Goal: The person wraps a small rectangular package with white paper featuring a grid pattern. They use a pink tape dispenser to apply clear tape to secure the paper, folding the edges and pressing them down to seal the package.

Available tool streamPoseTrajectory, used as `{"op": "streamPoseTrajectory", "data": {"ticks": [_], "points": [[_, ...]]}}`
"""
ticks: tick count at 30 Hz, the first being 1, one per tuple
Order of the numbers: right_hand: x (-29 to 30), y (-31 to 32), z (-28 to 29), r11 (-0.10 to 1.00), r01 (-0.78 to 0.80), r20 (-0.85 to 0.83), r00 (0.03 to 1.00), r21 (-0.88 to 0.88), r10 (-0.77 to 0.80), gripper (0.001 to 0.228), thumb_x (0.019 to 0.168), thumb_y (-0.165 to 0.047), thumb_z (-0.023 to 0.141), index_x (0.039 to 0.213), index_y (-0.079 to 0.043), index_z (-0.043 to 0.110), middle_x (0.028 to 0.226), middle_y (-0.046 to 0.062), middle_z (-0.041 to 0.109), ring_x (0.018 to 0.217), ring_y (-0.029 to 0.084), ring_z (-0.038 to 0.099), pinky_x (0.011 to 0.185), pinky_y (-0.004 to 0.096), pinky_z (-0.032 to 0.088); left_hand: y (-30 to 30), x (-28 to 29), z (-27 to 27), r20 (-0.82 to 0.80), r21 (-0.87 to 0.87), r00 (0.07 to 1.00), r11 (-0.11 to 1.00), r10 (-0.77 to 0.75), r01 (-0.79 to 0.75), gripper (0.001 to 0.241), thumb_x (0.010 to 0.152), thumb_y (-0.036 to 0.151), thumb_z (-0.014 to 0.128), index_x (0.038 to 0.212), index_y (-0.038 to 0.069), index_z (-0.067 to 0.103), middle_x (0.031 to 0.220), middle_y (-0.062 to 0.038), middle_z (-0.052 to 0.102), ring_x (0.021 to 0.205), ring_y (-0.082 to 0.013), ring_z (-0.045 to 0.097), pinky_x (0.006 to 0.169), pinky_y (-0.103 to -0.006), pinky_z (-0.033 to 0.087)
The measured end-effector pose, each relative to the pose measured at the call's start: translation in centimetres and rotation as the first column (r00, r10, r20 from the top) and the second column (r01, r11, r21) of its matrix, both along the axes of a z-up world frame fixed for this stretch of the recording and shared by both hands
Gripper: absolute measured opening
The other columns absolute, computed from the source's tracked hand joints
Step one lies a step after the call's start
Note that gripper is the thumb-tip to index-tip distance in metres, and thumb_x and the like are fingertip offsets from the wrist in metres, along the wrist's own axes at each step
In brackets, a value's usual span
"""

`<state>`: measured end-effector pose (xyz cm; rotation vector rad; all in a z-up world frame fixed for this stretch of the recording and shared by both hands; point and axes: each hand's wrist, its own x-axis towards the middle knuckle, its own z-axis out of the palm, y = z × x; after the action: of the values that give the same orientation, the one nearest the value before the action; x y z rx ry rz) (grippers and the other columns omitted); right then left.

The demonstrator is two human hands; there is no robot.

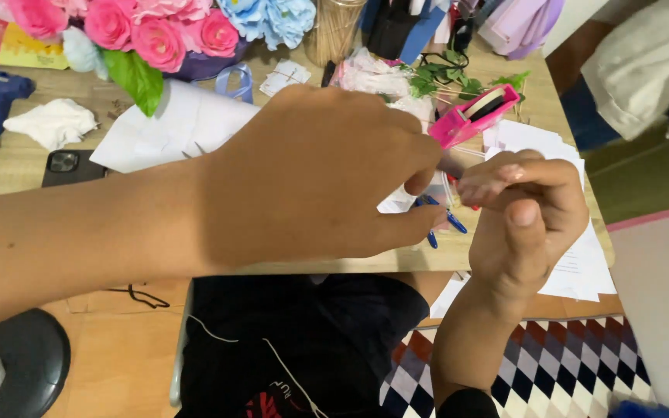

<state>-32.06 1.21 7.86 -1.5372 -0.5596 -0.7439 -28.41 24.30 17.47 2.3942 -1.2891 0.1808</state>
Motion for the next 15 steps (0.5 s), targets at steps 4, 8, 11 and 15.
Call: {"op": "streamPoseTrajectory", "data": {"ticks": [4,8,11,15], "points": [[0.5,1.3,-0.3,0.996,0.089,-0.028,0.996,0.015,-0.089,0.018,0.100,-0.022,0.067,0.100,-0.007,0.057,0.085,0.008,0.055,0.075,0.021,0.059,0.075,0.031,0.056,0.9,-0.1,-1.1,-0.335,0.087,0.941,0.996,0.053,-0.025,0.040,0.091,0.052,0.050,0.096,0.024,0.078,0.078,0.006,0.073,0.070,-0.0190,0.069,0.061,-0.0435,0.047],[0.6,1.2,-1.4,0.982,0.187,-0.071,0.980,0.026,-0.185,0.016,0.103,-0.016,0.067,0.104,-0.010,0.051,0.081,0.009,0.057,0.071,0.021,0.060,0.072,0.031,0.053,1.2,0.9,-3.2,-0.340,0.133,0.939,0.991,0.056,-0.011,0.041,0.099,0.046,0.051,0.075,0.017,0.066,0.078,0.006,0.070,0.068,-0.0191,0.065,0.057,-0.0418,0.045],[-0.3,0.9,-2.3,0.987,0.162,-0.124,0.979,-0.005,-0.162,0.020,0.105,-0.024,0.063,0.109,-0.008,0.053,0.089,0.009,0.059,0.080,0.021,0.063,0.077,0.031,0.057,1.0,1.8,-4.0,-0.333,0.125,0.942,0.992,0.041,0.001,0.038,0.100,0.044,0.053,0.074,0.017,0.062,0.076,0.005,0.067,0.067,-0.0212,0.062,0.058,-0.0431,0.043],[-1.6,0.3,-3.0,0.976,0.043,-0.145,0.987,-0.213,-0.075,0.057,0.101,-0.056,0.059,0.124,-0.004,0.052,0.117,0.015,0.061,0.101,0.023,0.065,0.092,0.033,0.058,0.3,2.6,-4.1,-0.281,0.190,0.960,0.981,0.015,0.040,0.030,0.091,0.039,0.052,0.068,0.020,0.049,0.075,0.006,0.059,0.066,-0.0224,0.054,0.058,-0.0440,0.037]]}}
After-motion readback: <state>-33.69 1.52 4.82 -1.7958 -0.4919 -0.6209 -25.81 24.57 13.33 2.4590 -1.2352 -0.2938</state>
